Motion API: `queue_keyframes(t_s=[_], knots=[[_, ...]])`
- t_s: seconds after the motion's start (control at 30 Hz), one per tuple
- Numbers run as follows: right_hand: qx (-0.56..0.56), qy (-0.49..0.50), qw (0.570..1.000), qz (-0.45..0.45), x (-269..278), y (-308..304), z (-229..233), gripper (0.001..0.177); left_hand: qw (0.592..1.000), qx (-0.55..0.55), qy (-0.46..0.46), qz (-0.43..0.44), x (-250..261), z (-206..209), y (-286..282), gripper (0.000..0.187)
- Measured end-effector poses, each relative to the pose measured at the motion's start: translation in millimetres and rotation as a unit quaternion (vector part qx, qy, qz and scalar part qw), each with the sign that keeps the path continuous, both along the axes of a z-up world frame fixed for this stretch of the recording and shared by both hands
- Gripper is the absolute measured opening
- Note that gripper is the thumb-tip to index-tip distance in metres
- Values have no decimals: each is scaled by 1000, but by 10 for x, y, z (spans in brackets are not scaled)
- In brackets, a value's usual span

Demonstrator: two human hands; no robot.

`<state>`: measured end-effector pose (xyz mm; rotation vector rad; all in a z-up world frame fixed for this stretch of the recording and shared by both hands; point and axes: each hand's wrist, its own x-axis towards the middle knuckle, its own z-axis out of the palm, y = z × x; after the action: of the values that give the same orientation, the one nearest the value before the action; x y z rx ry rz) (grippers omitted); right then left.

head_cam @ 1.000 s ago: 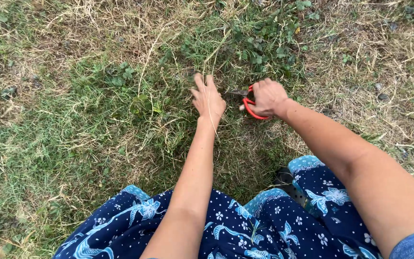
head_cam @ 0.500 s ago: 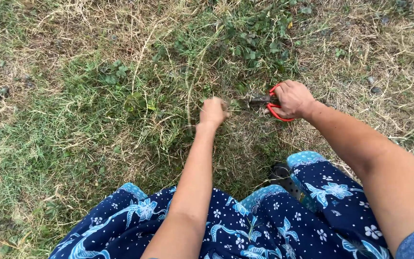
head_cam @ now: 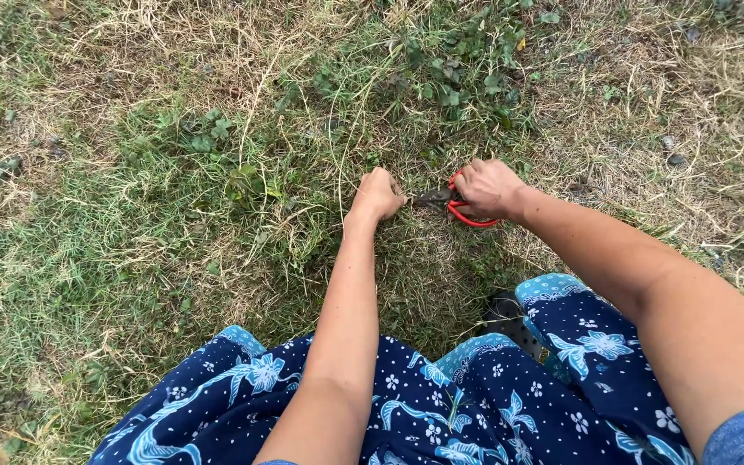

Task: Trim and remove weeds from a patch of grass using garden shears.

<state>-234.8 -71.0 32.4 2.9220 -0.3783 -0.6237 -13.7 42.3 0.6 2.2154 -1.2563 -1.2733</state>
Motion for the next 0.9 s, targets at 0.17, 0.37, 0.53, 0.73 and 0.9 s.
queue_keyframes(t_s=[0.17,0.37,0.53,0.73,0.9], knots=[[51,79,994,-50,-54,-44,-43,61,999,44,4,0,49,57,35,14],[18,31,998,-51,-18,21,7,72,998,66,21,11,200,30,106,15],[49,105,988,-98,62,42,5,76,992,111,41,-50,92,412,186,23],[59,137,980,-129,15,0,-21,66,970,191,-58,-140,-221,348,222,70],[60,-74,992,88,-77,-21,310,78,944,235,-92,-213,-139,193,227,55]])
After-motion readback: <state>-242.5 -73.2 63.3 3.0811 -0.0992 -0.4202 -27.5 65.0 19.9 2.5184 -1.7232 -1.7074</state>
